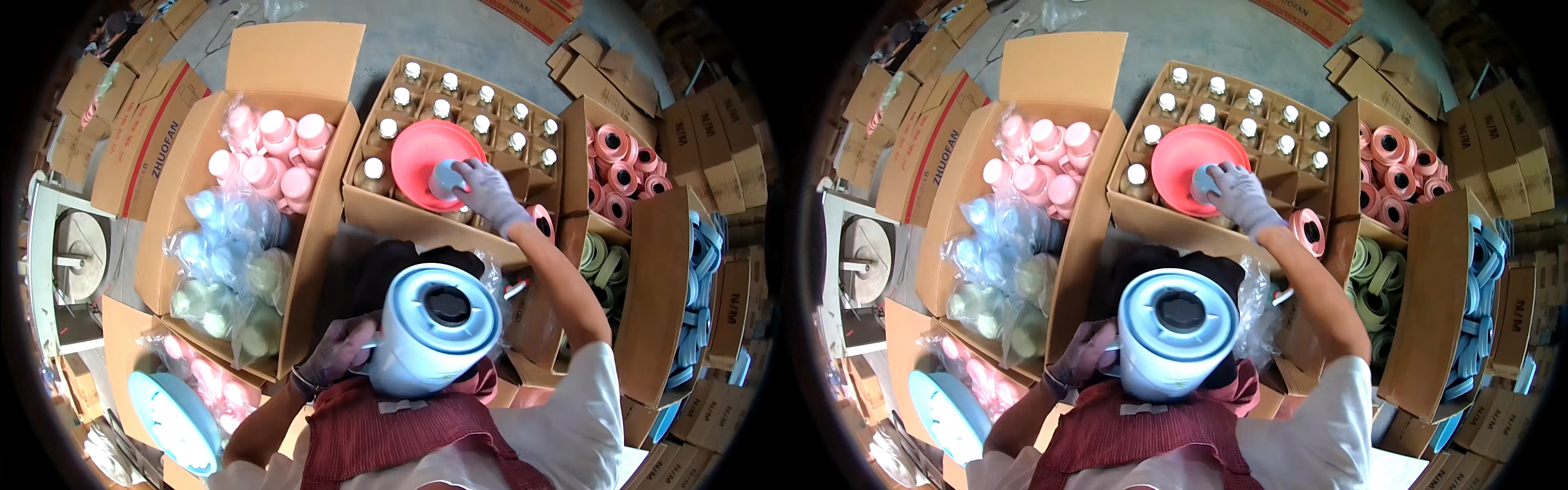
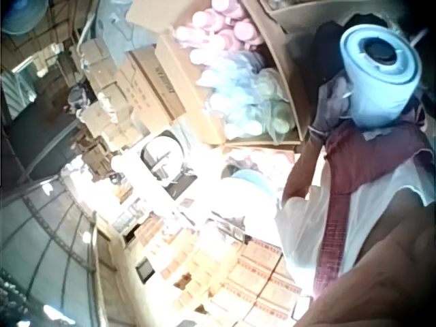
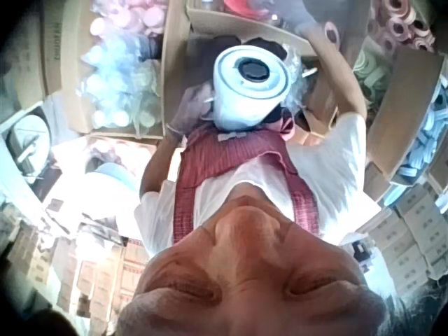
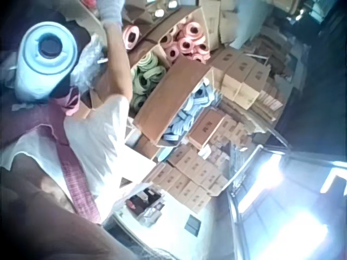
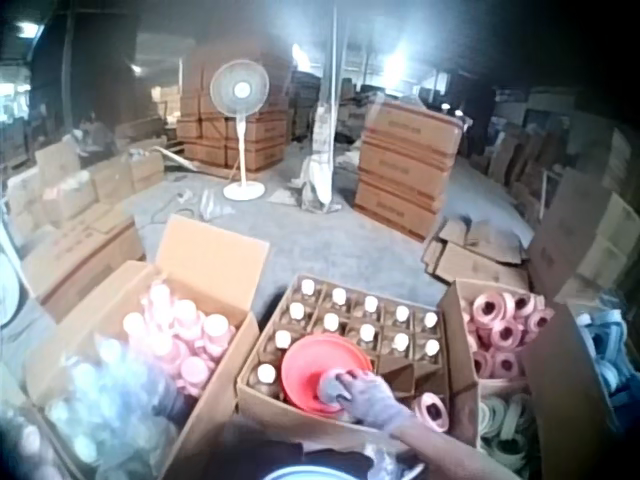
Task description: The person assembles thermos bottles by inserting a metal liner into a plastic outer shell, screwing on a lid, and placing the finished unit into a plastic bag. The person repeats this process for multiple bottles of different colors, including white and pink.
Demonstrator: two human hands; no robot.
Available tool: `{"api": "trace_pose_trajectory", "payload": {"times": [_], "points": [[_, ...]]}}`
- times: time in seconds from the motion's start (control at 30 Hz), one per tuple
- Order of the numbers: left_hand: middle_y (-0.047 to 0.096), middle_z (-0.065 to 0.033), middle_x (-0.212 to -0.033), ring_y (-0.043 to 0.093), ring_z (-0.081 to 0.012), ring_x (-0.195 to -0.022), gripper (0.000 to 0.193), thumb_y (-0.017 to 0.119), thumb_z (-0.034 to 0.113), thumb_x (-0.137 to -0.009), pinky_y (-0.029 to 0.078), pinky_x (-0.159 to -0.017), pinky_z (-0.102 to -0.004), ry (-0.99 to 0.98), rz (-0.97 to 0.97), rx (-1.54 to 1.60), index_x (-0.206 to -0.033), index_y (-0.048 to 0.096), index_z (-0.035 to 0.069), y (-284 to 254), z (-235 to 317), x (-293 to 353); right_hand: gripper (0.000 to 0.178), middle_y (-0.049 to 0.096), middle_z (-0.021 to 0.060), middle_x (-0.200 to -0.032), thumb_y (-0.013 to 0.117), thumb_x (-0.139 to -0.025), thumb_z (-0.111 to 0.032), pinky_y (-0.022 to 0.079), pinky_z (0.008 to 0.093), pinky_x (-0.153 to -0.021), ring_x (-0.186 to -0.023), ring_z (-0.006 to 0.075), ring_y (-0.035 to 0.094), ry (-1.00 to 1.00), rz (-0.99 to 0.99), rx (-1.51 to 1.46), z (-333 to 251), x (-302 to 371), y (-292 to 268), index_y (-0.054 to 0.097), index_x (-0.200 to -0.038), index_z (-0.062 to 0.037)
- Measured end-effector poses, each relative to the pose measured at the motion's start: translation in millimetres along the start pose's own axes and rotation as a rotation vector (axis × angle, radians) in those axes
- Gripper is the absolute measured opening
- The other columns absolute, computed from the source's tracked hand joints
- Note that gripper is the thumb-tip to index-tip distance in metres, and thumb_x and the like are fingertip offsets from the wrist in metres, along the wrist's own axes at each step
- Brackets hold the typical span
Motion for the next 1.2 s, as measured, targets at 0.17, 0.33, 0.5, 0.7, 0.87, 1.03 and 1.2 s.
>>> {"api": "trace_pose_trajectory", "payload": {"times": [0.17,0.33,0.5,0.7,0.87,1.03,1.2], "points": [[0.064,0.0003,-0.092,0.058,-0.0077,-0.087,0.036,0.046,0.025,-0.099,0.047,-0.079,-0.0236,0.27,0.068,-0.092,-0.119,0.063,0.001,-17,-11,-12,0.062,0.058,0.0204,-0.12,0.068,-0.079,-0.048,0.047,0.0506,-0.093,-0.11,0.0409,0.055,-0.133,-0.283,0.174,24,-50,68,0.052,-0.13,-0.0144],[0.058,-0.0007,-0.074,0.052,-0.0068,-0.062,0.036,0.047,0.033,-0.099,0.041,-0.056,-0.0214,0.227,0.287,0.53,-0.105,0.063,0.002,-26,-11,1,0.079,0.055,0.0223,-0.121,0.085,-0.067,-0.036,0.046,0.0422,-0.097,-0.112,0.0349,0.055,0.178,0.135,-0.685,3,-13,-27,0.049,-0.13,-0.0043],[0.031,0.009,-0.051,0.029,-0.003,-0.041,0.038,0.039,0.042,-0.102,0.026,-0.042,-0.019,0.415,-0.149,1.438,-0.082,0.053,0.014,-55,12,-43,0.082,0.052,0.0215,-0.124,0.087,-0.067,-0.035,0.048,0.0428,-0.094,-0.11,0.0367,0.058,-0.198,0.479,-0.556,-44,109,-110,0.046,-0.132,-0.0074],[0.021,0.0101,-0.047,0.02,-0.0029,-0.038,0.04,0.035,0.043,-0.104,0.022,-0.041,-0.0192,0.433,-0.443,1.539,-0.074,0.046,0.018,-9,51,-61,0.072,0.051,0.0274,-0.12,0.09,-0.061,-0.036,0.052,0.0497,-0.08,-0.099,0.0422,0.06,-0.246,0.664,-0.281,-149,152,-98,0.055,-0.116,-0.0053],[0.019,0.01,-0.046,0.018,-0.0043,-0.037,0.042,0.033,0.047,-0.103,0.019,-0.04,-0.0201,0.55,-0.311,1.234,-0.079,0.05,0.017,-29,43,-54,0.091,0.066,0.0165,-0.084,0.02,-0.087,-0.084,0.038,0.0228,-0.033,-0.056,0.0218,0.062,0.652,-0.364,-2.193,-161,158,-72,0.05,-0.132,-0.0114],[0.018,0.0099,-0.046,0.018,-0.0039,-0.037,0.042,0.034,0.047,-0.103,0.017,-0.039,-0.0209,0.599,-0.295,1.261,-0.08,0.051,0.016,-45,40,-59,0.101,0.061,0.0192,-0.115,0.028,-0.08,-0.089,0.055,0.041,-0.069,-0.092,0.029,0.065,0.441,-0.095,-2.151,-172,160,-56,0.039,-0.144,-0.0114],[0.019,0.0102,-0.046,0.018,-0.003,-0.036,0.039,0.036,0.042,-0.103,0.018,-0.039,-0.0198,0.527,-0.34,1.542,-0.076,0.049,0.017,-39,43,-68,0.104,0.045,0.0176,-0.141,0.044,-0.081,-0.083,0.055,0.0461,-0.085,-0.11,0.0288,0.062,0.272,0.321,-1.438,-177,161,-66,0.027,-0.149,-0.006]]}}
Point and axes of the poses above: each hand's wrist, its own x-axis away from the middle knuckle, its own y-axis out of the palm, z = x × y, the point moved 1 cm from there along -x, towards the middle knuckle
